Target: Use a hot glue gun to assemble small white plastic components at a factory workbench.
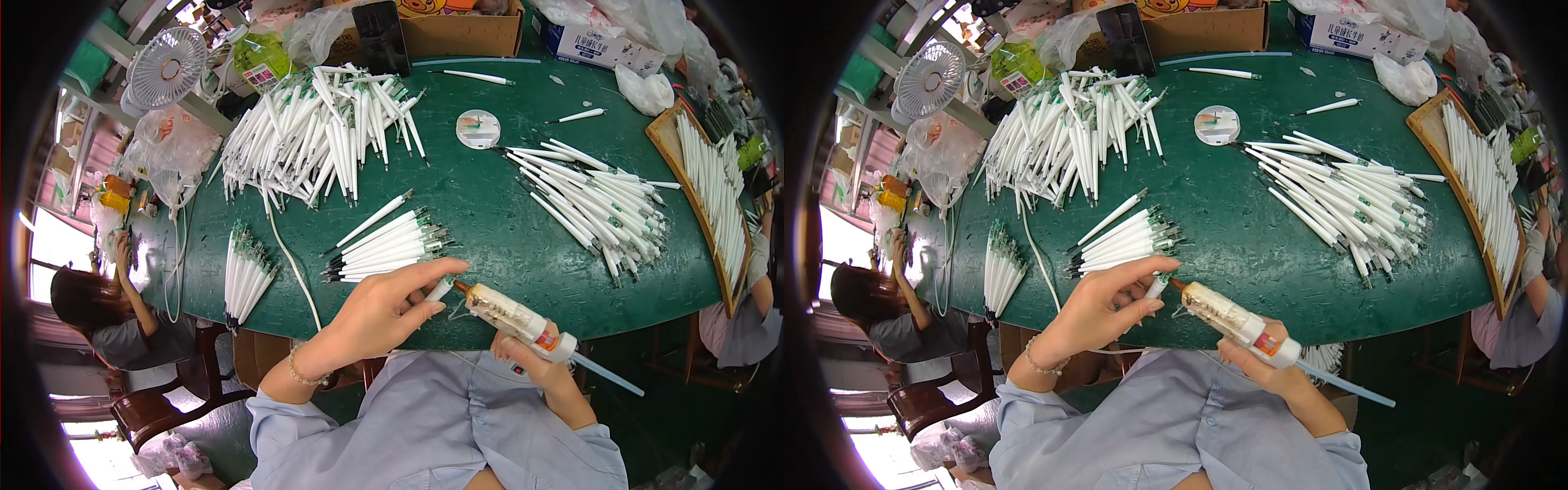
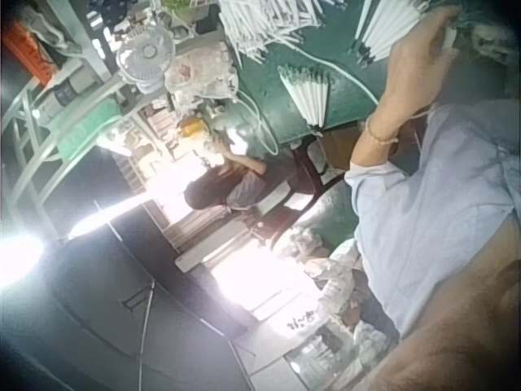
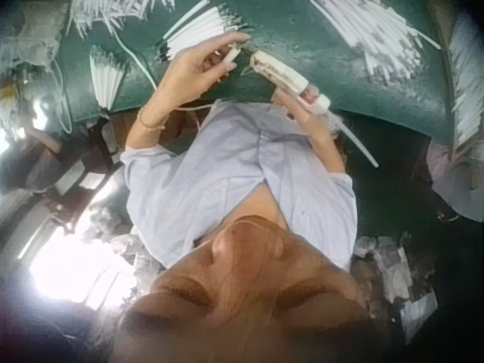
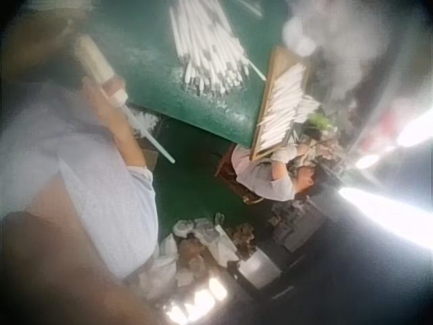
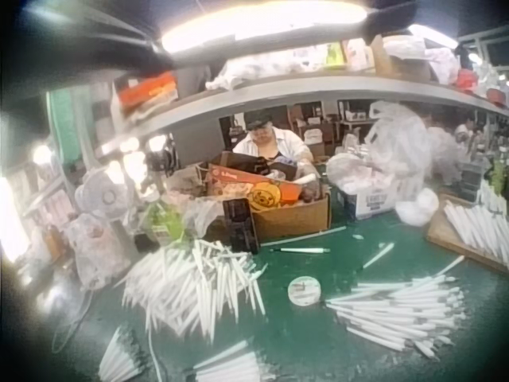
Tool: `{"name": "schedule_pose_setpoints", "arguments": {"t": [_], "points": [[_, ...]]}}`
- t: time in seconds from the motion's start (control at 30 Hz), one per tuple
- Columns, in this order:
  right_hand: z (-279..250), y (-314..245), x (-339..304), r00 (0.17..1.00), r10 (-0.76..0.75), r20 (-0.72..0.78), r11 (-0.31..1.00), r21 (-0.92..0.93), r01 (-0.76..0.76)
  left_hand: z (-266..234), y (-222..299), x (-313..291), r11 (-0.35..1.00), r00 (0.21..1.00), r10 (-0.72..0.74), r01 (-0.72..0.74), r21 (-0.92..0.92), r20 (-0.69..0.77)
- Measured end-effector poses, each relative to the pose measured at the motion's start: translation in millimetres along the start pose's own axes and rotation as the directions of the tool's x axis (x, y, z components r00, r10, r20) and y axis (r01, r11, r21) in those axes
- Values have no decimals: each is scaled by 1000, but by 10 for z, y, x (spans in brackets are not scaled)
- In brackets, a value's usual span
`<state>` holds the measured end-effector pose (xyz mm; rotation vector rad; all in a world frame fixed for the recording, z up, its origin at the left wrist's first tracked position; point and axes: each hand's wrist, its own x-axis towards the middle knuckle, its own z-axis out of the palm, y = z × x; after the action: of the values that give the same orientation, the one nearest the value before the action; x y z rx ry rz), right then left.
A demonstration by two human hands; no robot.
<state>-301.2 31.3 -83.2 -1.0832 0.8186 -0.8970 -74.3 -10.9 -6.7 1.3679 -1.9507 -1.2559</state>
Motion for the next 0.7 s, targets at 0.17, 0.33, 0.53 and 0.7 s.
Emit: {"name": "schedule_pose_setpoints", "arguments": {"t": [0.17,0.33,0.53,0.7], "points": [[79,-50,20,995,-53,-83,997,-64,48,-40,14,23,970,995,-58,76,-233,81],[-15,77,62,953,-232,-194,950,165,265,-101,-58,60,845,995,-47,88,-527,92],[-88,26,61,930,-304,-206,934,129,334,-148,-116,112,793,991,-18,95,-601,132],[-84,22,66,938,-285,-199,938,145,316,-161,-115,116,801,988,-48,125,-585,146]]}}
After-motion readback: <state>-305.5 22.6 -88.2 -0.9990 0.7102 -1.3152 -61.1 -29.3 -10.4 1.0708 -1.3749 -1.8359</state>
